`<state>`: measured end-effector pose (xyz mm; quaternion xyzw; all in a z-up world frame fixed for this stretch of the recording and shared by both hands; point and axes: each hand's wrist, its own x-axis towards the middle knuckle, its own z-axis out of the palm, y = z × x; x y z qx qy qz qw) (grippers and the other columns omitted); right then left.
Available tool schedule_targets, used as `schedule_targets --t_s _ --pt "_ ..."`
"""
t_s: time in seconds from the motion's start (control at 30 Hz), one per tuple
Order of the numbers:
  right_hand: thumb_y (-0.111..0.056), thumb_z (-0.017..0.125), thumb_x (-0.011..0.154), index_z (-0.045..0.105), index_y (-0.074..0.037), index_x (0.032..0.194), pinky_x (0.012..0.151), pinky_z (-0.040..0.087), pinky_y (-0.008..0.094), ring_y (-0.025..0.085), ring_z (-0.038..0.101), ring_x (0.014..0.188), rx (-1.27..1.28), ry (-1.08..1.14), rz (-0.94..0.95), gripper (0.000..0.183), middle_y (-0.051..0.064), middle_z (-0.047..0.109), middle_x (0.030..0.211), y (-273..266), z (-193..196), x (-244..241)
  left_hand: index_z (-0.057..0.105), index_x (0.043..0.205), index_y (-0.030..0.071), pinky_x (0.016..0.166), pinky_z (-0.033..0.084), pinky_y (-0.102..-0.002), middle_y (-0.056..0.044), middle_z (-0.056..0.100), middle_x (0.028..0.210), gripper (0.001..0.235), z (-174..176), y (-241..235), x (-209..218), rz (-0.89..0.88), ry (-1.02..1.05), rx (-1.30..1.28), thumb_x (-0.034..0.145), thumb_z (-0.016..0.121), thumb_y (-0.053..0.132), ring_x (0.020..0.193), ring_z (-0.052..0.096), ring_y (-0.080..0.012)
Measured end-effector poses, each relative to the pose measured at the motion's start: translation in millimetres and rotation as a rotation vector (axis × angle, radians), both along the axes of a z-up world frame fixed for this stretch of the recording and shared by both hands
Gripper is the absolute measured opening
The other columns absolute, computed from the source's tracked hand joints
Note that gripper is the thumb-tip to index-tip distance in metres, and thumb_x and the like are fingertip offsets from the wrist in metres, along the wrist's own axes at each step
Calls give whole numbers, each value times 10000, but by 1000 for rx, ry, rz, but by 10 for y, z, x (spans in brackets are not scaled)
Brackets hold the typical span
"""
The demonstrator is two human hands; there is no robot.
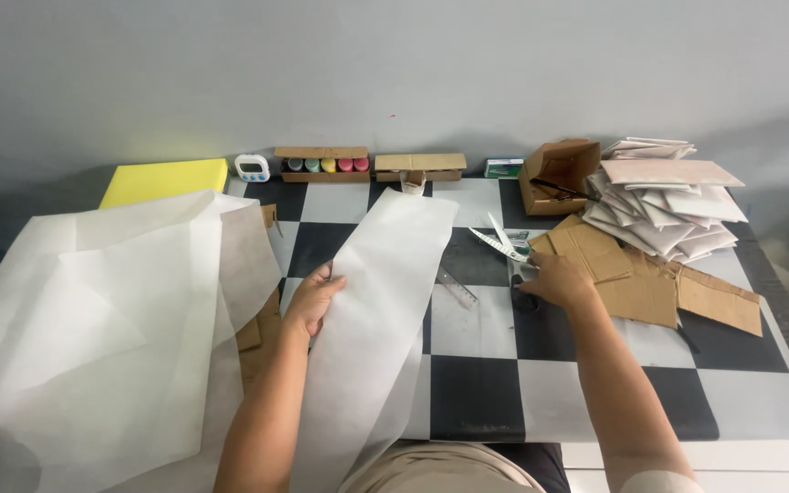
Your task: Cutting thin white material with scissors and folding the pieces into rectangles
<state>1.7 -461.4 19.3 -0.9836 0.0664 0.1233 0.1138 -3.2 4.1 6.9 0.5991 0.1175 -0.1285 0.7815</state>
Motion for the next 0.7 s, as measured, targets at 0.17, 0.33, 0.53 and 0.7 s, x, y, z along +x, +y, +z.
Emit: schedule_targets --t_s 0.17,0.33,0.53,0.7 --pt "-625 660 908 737 -139 1169 752 620 419 286 748 878 423 -31 -171 557 135 774 1014 790 265 -50 613 1391 111 710 639 -441 -177 759 1026 479 -296 73 -38 -1 45 -27 920 667 39 798 766 -295" --pt "-800 609 892 448 84 1479 832 611 550 456 713 1043 1371 302 -393 1073 406 602 1276 1732 -161 -120 586 1421 132 701 640 -490 -204 762 1052 504 -708 256 -95 -11 157 -6 930 675 63 809 771 -338" --pt "-639 696 931 484 74 1435 596 645 381 305 725 813 1305 13 -518 899 283 632 1164 1958 -117 -46 751 1208 190 627 629 -442 -156 771 974 356 -1024 513 -142 47 184 483 855 724 144 768 762 -306" --pt "-293 946 765 485 34 1432 416 564 264 183 650 582 1305 72 -554 875 142 633 1030 1997 -395 128 746 1216 137 642 623 -446 -186 759 972 363 -924 475 -258 64 183 417 855 722 107 754 744 -319"
